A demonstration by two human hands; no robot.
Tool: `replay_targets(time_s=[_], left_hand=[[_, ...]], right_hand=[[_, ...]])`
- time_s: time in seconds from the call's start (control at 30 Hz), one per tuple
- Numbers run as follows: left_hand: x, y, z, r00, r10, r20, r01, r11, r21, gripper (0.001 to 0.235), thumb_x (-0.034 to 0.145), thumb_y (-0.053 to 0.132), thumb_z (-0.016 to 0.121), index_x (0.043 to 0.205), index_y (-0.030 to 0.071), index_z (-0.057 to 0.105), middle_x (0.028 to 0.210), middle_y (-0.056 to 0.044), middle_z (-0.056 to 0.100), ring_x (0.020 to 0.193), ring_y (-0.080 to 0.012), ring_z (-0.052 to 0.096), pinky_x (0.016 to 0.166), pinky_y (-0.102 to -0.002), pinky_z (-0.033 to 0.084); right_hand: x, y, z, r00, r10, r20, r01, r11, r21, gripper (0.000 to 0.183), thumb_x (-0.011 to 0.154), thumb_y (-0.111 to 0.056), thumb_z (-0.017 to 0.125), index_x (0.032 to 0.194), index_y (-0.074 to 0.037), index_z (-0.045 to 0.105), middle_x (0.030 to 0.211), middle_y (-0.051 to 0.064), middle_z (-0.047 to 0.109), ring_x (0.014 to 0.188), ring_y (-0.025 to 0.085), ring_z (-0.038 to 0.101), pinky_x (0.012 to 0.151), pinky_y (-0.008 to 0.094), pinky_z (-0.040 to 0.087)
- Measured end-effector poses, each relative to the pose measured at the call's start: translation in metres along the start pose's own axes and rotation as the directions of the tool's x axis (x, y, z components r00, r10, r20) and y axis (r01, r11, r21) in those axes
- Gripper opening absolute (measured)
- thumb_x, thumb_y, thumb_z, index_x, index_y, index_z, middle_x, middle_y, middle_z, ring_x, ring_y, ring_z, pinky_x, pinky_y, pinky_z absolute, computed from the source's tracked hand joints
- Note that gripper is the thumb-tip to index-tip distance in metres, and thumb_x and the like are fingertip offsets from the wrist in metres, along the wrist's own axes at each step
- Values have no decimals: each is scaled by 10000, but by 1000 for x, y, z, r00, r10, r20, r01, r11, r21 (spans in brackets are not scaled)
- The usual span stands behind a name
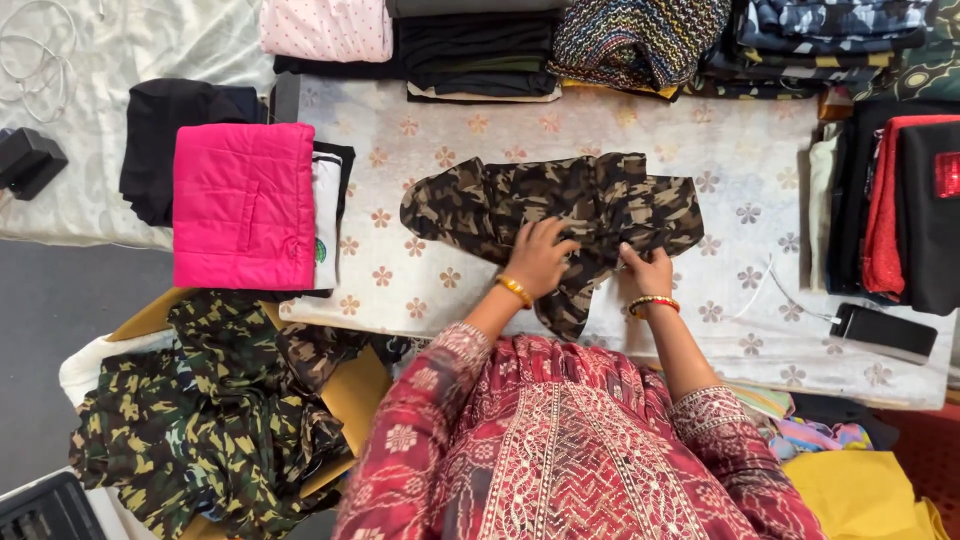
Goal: Folding camouflage-patterned pants and placing them on organized stacks on a table.
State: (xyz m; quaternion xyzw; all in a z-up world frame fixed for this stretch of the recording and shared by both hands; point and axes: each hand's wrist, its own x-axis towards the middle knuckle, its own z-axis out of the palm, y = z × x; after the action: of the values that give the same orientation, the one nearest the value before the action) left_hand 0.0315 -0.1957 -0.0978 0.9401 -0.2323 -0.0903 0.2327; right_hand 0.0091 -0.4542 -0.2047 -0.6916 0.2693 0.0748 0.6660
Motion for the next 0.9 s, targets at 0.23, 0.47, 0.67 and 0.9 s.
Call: replay_targets(time_s=[0.23,0.47,0.67,0.9], left_hand=[[67,-5,19,928,-68,367,60,998,32,577,939,348,677,1464,161,528,1670,-32,256,1508,-267,246,1197,-687,95],[60,-18,-88,959,-272,-75,109,603,-790,647,971,334,686,1552,115,502,1674,-144,311,1578,-273,240,1273,-413,201],[24,-4,-106,964,-177,-200,-121,379,-917,686,998,263,703,1596,39,453,1700,-140,380,1623,-260,199,1310,-397,161],[-43,13,-69,914,-406,-24,-37,-25,-999,718,915,245,741,1579,108,505,1472,-86,581,1094,-268,440,942,-368,371]], right_hand=[[32,44,-20,989,-147,-5,145,984,-108,152,885,-113,795,901,1,695,783,21,705,647,78,603,575,262,488],[62,-11,-97,921,-249,-300,247,968,-44,73,953,-71,744,957,-1,724,840,12,710,696,71,593,632,256,483],[67,-141,-118,745,-561,-361,591,806,-34,112,1006,62,647,1099,15,685,997,-17,685,894,63,600,827,223,505],[43,-218,-71,664,-674,-325,682,723,-107,54,1101,-6,674,1057,26,674,904,-36,618,795,54,527,698,222,422]])
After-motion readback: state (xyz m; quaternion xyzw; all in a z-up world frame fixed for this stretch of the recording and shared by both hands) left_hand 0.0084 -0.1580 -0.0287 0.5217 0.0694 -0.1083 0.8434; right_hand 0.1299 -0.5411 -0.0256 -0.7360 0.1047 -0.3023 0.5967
